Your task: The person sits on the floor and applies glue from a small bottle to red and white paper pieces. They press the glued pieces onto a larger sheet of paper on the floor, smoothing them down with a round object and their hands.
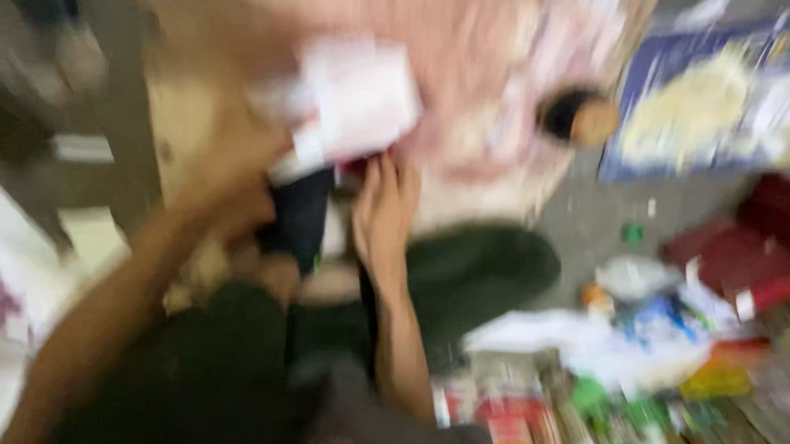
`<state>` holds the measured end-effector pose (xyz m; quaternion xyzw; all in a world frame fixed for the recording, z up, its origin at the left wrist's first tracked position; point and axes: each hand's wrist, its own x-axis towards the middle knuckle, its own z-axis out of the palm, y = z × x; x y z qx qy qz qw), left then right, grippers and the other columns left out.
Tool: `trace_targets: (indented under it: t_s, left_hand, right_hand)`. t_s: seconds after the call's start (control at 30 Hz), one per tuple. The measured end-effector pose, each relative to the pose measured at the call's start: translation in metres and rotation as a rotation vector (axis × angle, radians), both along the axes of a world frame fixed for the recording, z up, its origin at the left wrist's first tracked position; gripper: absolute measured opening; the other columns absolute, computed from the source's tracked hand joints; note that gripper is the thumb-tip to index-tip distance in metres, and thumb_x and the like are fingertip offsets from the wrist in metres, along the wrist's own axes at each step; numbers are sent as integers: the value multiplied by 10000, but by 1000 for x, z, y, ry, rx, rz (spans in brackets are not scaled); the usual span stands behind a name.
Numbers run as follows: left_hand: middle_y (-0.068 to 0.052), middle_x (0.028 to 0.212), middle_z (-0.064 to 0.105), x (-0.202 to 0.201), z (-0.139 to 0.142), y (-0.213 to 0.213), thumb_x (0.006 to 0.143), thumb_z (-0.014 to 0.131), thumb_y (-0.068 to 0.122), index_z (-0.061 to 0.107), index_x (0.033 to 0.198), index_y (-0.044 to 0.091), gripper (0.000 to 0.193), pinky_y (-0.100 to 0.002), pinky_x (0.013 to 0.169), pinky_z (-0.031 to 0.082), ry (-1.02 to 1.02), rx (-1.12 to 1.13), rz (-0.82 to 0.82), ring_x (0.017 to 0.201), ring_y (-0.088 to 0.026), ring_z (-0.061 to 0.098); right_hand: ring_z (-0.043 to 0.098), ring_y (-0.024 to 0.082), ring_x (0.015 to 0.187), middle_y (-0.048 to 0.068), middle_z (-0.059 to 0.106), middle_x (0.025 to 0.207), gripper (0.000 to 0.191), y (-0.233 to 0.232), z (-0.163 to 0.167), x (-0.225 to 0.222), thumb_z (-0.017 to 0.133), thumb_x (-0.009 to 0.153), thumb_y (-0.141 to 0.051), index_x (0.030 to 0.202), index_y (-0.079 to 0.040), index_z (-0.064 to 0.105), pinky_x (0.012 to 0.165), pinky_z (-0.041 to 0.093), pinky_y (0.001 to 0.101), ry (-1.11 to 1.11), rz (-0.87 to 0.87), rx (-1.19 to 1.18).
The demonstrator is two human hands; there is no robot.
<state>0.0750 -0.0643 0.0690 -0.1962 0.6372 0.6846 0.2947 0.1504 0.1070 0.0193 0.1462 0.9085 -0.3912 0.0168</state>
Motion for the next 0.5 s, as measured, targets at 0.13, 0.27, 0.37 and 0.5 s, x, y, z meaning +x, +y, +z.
trace_targets:
  t_s: [0.13,0.27,0.37,0.5]
  left_hand:
    - [-196,1058,735,9,-8,2,918,770,129,711,1185,-7,305,-380,777,528,-134,-115,-143,845,-253,638]
    - [-93,1100,739,0,-6,4,871,770,90,696,1203,48,343,-316,826,578,-257,122,-28,967,-202,693]
    - [-94,1122,733,24,8,3,840,772,41,686,1223,18,393,-320,818,597,63,-143,-92,1024,-214,716]
    - [-95,1094,754,11,3,-8,858,756,9,676,1216,4,367,-372,849,622,-330,129,118,989,-237,742]
  right_hand:
    - [541,411,1289,273,547,1389,413,4,12,35,364,1124,-177,1409,84,506,1120,416,440,-15,-245,-278]
    - [614,370,1186,226,662,1238,362,1,16,35,430,1094,-198,1272,28,649,1079,472,412,-75,-66,-89]
    - [646,351,1116,198,685,1194,358,1,12,35,410,1092,-184,1252,40,638,1029,504,413,-80,-188,-380]
    - [605,379,1005,239,664,1149,338,1,10,39,459,1028,-167,1200,61,637,969,504,434,-195,-183,-239]
